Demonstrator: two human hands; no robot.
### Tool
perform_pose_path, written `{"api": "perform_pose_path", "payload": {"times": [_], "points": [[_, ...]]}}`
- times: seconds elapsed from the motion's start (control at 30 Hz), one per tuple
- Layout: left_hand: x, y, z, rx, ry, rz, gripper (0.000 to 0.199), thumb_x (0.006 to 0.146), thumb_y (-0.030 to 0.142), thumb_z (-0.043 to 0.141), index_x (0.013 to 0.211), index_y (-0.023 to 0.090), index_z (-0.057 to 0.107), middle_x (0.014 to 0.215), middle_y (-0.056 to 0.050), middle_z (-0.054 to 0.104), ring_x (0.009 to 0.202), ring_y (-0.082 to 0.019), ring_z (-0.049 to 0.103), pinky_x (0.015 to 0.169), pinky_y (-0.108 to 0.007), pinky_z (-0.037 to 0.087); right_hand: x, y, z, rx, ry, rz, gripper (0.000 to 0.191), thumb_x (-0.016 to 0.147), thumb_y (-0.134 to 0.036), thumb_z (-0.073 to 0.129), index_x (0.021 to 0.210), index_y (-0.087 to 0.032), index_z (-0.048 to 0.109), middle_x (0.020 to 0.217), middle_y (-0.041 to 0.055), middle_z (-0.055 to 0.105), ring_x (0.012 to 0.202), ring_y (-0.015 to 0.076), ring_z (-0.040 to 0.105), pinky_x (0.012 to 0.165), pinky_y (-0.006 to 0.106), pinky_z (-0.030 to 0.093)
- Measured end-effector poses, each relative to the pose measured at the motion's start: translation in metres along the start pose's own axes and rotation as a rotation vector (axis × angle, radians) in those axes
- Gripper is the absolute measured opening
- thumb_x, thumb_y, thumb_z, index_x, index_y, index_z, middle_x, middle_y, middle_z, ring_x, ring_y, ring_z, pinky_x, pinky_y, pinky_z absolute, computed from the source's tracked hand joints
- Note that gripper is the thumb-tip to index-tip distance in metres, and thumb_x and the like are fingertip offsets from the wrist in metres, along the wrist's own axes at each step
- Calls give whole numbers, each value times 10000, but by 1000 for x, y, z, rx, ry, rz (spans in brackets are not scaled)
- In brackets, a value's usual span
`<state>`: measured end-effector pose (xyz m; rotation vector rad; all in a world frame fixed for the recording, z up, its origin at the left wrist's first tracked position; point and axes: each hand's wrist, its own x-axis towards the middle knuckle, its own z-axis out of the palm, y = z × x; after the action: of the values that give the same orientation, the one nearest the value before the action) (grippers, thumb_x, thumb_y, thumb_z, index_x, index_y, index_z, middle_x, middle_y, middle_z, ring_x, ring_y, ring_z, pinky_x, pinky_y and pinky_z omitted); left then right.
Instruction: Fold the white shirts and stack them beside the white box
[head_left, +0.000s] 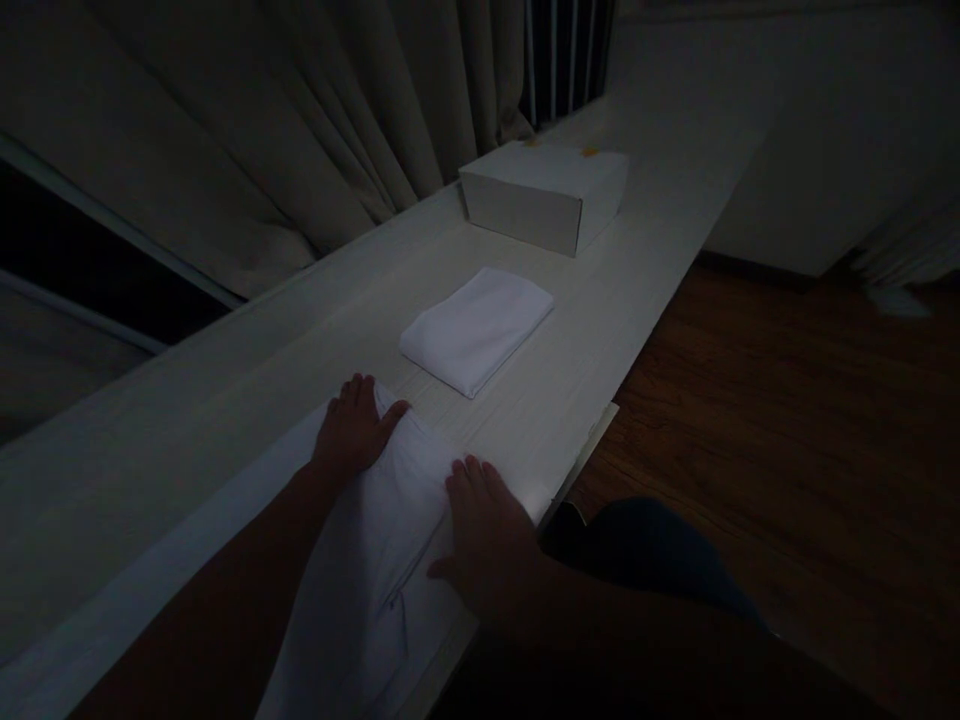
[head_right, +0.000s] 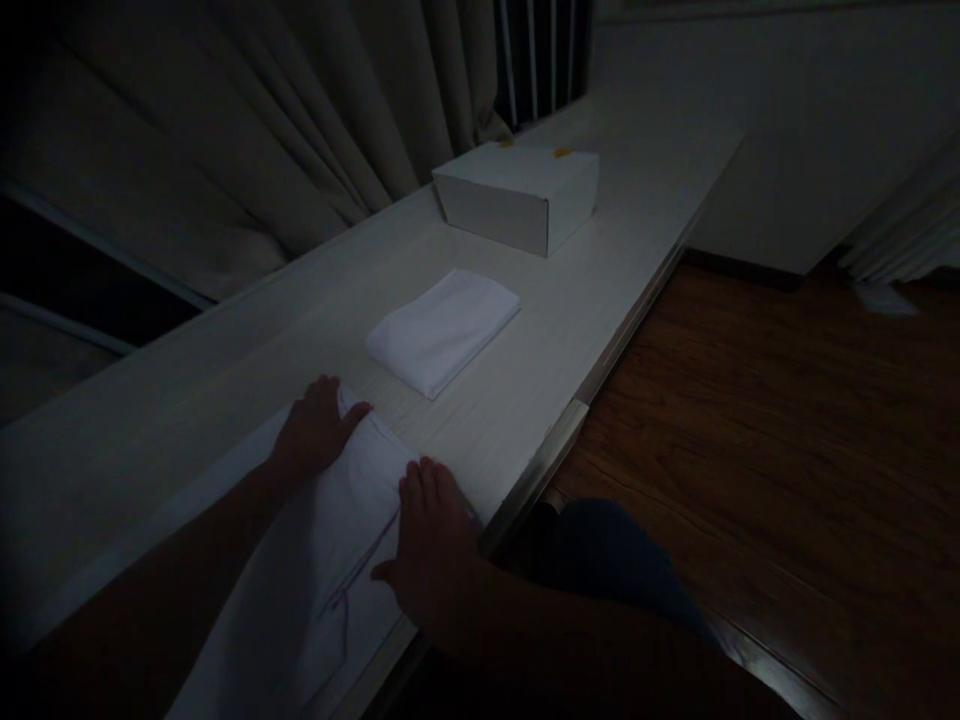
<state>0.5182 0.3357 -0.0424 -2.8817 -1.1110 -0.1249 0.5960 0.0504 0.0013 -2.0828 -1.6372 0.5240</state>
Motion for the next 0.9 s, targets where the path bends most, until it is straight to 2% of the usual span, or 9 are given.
{"api": "perform_pose_path", "payload": {"times": [0.2, 0.3, 0.4, 0.5, 0.6, 0.7, 0.77, 0.83, 0.9], "points": [[1, 9, -12, 7, -23, -3, 908, 871, 690, 220, 1491, 27, 196, 1560, -247, 217, 1455, -366, 168, 1144, -547, 186, 0, -3, 3, -111, -15, 10, 889, 757, -556, 725, 1443, -88, 406, 1542, 191, 251, 1448, 341, 147, 1200, 490, 118], [-2, 22, -36, -22, 21, -37, 892, 883, 674, 215, 1499, 31, 165, 1570, -242, 188, 1459, -372, 145, 1148, -576, 160, 1, -3, 2, -172, 30, -18, 844, 806, -602, 643, 1420, -63, 434, 1517, 205, 318, 1442, 352, 180, 1197, 506, 85], [-32, 29, -71, -123, 128, -116, 781, 928, 590, 156, 1512, 71, 136, 1584, -195, 188, 1468, -299, 167, 1171, -509, 195, 4, 5, -13, -187, 127, -104, 621, 950, -496, 469, 1414, -84, 444, 1504, 171, 369, 1443, 322, 198, 1186, 534, 63], [-114, 18, -104, -175, 128, -145, 652, 942, 527, 183, 1514, 213, 190, 1597, -69, 220, 1460, -233, 219, 1171, -445, 272, 8, 24, -38, -161, 199, -93, 455, 1005, -251, 342, 1432, -119, 428, 1502, 124, 394, 1438, 264, 234, 1184, 497, 108], [-240, -13, -116, -159, 24, -282, 634, 899, 564, 293, 1498, 391, 177, 1604, 37, 184, 1453, -238, 244, 1115, -480, 380, 10, 38, -55, -114, 182, -50, 490, 960, -113, 347, 1445, -138, 414, 1493, 99, 417, 1427, 226, 267, 1172, 429, 182], [-369, -43, -107, -150, -17, -412, 709, 865, 567, 326, 1507, 440, 52, 1605, 39, 171, 1448, -245, 252, 1098, -517, 397, 3, 35, -52, -91, 157, -194, 507, 982, -262, 425, 1479, -184, 361, 1535, 77, 348, 1447, 212, 209, 1179, 407, 160], [-436, -54, -95, -113, -16, -454, 809, 834, 561, 385, 1513, 424, -33, 1596, 26, 204, 1442, -257, 260, 1121, -527, 367, -5, 27, -40, -104, 111, -325, 612, 960, -432, 491, 1500, -203, 318, 1552, 78, 308, 1456, 219, 178, 1189, 404, 110], [-484, -57, -82, -84, -15, -448, 916, 784, 565, 481, 1520, 393, -37, 1584, 4, 238, 1440, -266, 259, 1150, -510, 327, -12, 20, -26, -142, 40, -401, 706, 927, -545, 505, 1506, -194, 307, 1549, 101, 306, 1454, 238, 186, 1193, 407, 76], [-513, -56, -69, -36, -28, -401, 975, 764, 575, 531, 1536, 315, -5, 1578, -60, 250, 1434, -287, 272, 1153, -511, 308, -17, 19, -15, -194, -49, -440, 781, 900, -638, 473, 1503, -168, 313, 1546, 132, 297, 1449, 273, 200, 1190, 439, 69]]}}
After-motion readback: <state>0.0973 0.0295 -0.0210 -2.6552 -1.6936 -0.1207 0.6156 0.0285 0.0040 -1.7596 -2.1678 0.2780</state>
